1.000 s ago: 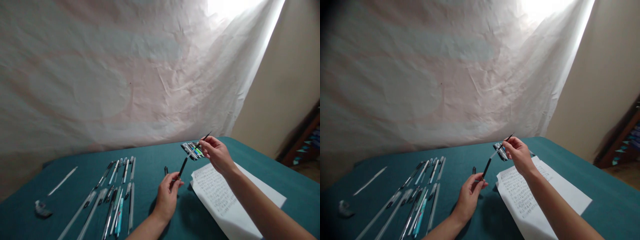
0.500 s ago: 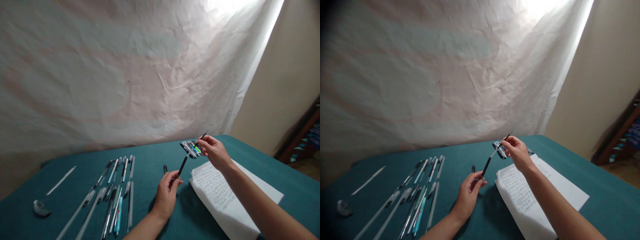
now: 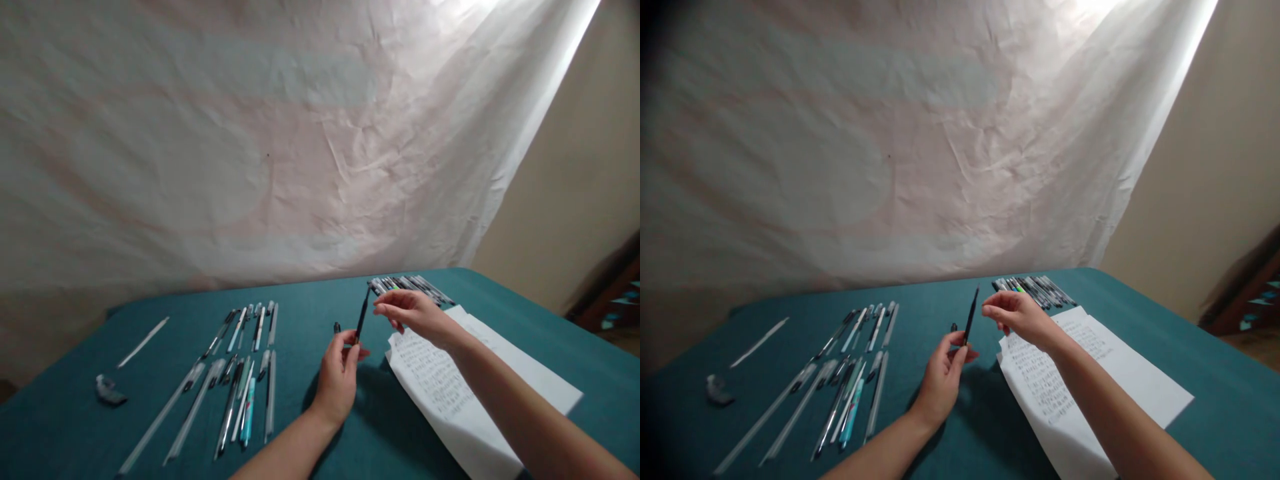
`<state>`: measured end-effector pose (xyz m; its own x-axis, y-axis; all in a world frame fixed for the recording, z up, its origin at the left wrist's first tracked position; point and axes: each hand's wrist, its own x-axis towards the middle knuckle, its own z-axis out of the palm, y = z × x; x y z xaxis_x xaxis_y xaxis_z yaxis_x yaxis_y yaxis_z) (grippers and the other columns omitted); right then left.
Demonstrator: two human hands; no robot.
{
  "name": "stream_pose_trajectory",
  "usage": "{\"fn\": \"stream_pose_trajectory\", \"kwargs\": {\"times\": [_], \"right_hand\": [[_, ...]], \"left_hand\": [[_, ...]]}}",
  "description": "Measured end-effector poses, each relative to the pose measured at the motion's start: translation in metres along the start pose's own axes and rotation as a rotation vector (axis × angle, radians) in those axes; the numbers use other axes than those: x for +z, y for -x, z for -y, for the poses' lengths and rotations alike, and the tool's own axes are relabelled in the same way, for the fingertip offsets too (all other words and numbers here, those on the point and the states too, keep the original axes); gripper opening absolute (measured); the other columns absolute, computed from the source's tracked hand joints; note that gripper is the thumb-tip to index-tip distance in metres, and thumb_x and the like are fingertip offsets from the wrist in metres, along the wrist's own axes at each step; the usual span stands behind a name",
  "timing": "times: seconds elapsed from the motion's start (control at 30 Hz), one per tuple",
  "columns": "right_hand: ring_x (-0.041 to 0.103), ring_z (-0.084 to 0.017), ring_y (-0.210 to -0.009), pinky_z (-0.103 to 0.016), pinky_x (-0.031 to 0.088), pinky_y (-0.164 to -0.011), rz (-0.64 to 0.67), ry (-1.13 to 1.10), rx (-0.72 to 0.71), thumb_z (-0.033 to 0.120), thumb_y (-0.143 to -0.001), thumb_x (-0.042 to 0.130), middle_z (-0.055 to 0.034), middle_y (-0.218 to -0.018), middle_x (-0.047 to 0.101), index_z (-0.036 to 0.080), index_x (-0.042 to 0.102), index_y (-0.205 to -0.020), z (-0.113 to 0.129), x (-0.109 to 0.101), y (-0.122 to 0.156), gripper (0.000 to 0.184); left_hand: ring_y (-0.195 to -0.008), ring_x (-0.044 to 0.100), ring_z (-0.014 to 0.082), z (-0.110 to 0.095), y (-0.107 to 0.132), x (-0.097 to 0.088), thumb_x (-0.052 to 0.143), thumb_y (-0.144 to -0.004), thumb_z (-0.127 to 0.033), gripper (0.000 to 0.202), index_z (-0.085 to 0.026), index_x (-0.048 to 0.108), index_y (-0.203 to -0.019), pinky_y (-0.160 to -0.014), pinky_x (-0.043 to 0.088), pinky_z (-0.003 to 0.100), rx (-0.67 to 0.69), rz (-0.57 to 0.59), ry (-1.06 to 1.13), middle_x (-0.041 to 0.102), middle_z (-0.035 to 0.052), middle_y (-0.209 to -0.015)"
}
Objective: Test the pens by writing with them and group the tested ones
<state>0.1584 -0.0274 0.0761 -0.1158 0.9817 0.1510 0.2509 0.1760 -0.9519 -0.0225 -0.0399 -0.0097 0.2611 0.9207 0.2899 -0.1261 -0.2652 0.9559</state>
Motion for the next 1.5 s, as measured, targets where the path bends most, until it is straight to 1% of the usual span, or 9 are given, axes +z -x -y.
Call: {"fn": "stream_pose_trajectory", "kwargs": {"times": [0.1,0.2,0.27,0.37,0.47,0.8,1.1,1.4,1.5], "right_hand": [[0.051,-0.009,-0.048,-0.018,0.040,-0.041,0.091,0.141,0.008,0.039,-0.076,0.057,0.0017,-0.058,0.055,0.013,0.061,-0.087,-0.018,0.014,-0.003,0.028],[0.056,-0.012,-0.056,-0.021,0.044,-0.049,0.052,0.385,-0.079,0.031,-0.080,0.052,-0.0012,-0.064,0.059,0.014,0.064,-0.084,-0.040,0.035,-0.005,0.021],[0.058,-0.014,-0.068,-0.024,0.047,-0.063,0.015,0.569,-0.181,0.024,-0.081,0.052,-0.0046,-0.079,0.062,0.016,0.065,-0.087,-0.054,0.050,-0.006,0.017],[0.057,-0.017,-0.089,-0.028,0.045,-0.079,-0.001,0.744,-0.284,0.018,-0.084,0.047,-0.0078,-0.098,0.061,0.019,0.062,-0.102,-0.069,0.068,-0.008,0.024],[0.053,-0.018,-0.099,-0.029,0.043,-0.084,-0.020,0.820,-0.344,0.017,-0.086,0.044,-0.0084,-0.106,0.059,0.020,0.057,-0.112,-0.076,0.077,-0.010,0.029],[0.053,-0.018,-0.096,-0.028,0.042,-0.084,0.074,0.840,-0.365,0.018,-0.088,0.042,-0.0068,-0.105,0.060,0.021,0.063,-0.104,-0.073,0.078,-0.005,0.027],[0.054,-0.017,-0.084,-0.026,0.042,-0.076,0.103,0.845,-0.396,0.021,-0.087,0.044,-0.0058,-0.088,0.061,0.020,0.067,-0.088,-0.071,0.075,0.000,0.023],[0.051,-0.016,-0.070,-0.025,0.038,-0.064,0.054,1.001,-0.279,0.008,-0.083,0.040,-0.0055,-0.076,0.055,0.017,0.062,-0.076,-0.072,0.073,0.003,0.025],[0.051,-0.017,-0.074,-0.026,0.039,-0.066,0.004,0.930,-0.273,0.008,-0.082,0.040,-0.0068,-0.080,0.055,0.017,0.062,-0.078,-0.073,0.067,0.001,0.024]], "left_hand": [[-0.083,0.063,0.0156,0.008,-0.003,-0.003,0.044,-0.086,-0.029,0.020,-0.019,0.046,-0.103,-0.077,0.050,0.033,0.015,-0.129,0.029,0.058,0.0065,-0.097],[-0.085,0.062,0.0147,0.013,-0.007,-0.006,0.043,-0.087,-0.029,0.017,-0.019,0.043,-0.101,-0.080,0.049,0.033,0.035,-0.230,0.050,0.056,0.0055,-0.098],[-0.085,0.062,0.0144,0.016,-0.009,-0.008,0.043,-0.087,-0.029,0.016,-0.020,0.042,-0.100,-0.081,0.048,0.034,0.045,-0.262,0.051,0.055,0.0052,-0.098],[-0.084,0.061,0.0144,0.018,-0.012,-0.010,0.043,-0.086,-0.029,0.016,-0.019,0.043,-0.098,-0.082,0.047,0.034,0.049,-0.315,0.027,0.056,0.0046,-0.094],[-0.082,0.060,0.0143,0.019,-0.014,-0.012,0.044,-0.085,-0.031,0.016,-0.019,0.043,-0.096,-0.082,0.046,0.034,0.034,-0.371,0.016,0.057,0.0032,-0.089],[-0.077,0.060,0.0150,0.019,-0.013,-0.014,0.045,-0.085,-0.036,0.020,-0.018,0.046,-0.095,-0.075,0.047,0.031,-0.026,-0.390,-0.015,0.058,0.0045,-0.087],[-0.075,0.058,0.0146,0.020,-0.012,-0.015,0.043,-0.086,-0.033,0.018,-0.018,0.046,-0.094,-0.074,0.045,0.031,-0.056,-0.353,-0.046,0.058,0.0036,-0.083],[-0.075,0.057,0.0139,0.018,-0.011,-0.013,0.043,-0.086,-0.034,0.018,-0.017,0.046,-0.094,-0.074,0.044,0.029,-0.051,-0.292,-0.058,0.058,0.0039,-0.085],[-0.075,0.057,0.0138,0.017,-0.010,-0.012,0.044,-0.086,-0.034,0.018,-0.018,0.046,-0.094,-0.075,0.044,0.029,-0.036,-0.253,-0.061,0.057,0.0035,-0.085]]}}
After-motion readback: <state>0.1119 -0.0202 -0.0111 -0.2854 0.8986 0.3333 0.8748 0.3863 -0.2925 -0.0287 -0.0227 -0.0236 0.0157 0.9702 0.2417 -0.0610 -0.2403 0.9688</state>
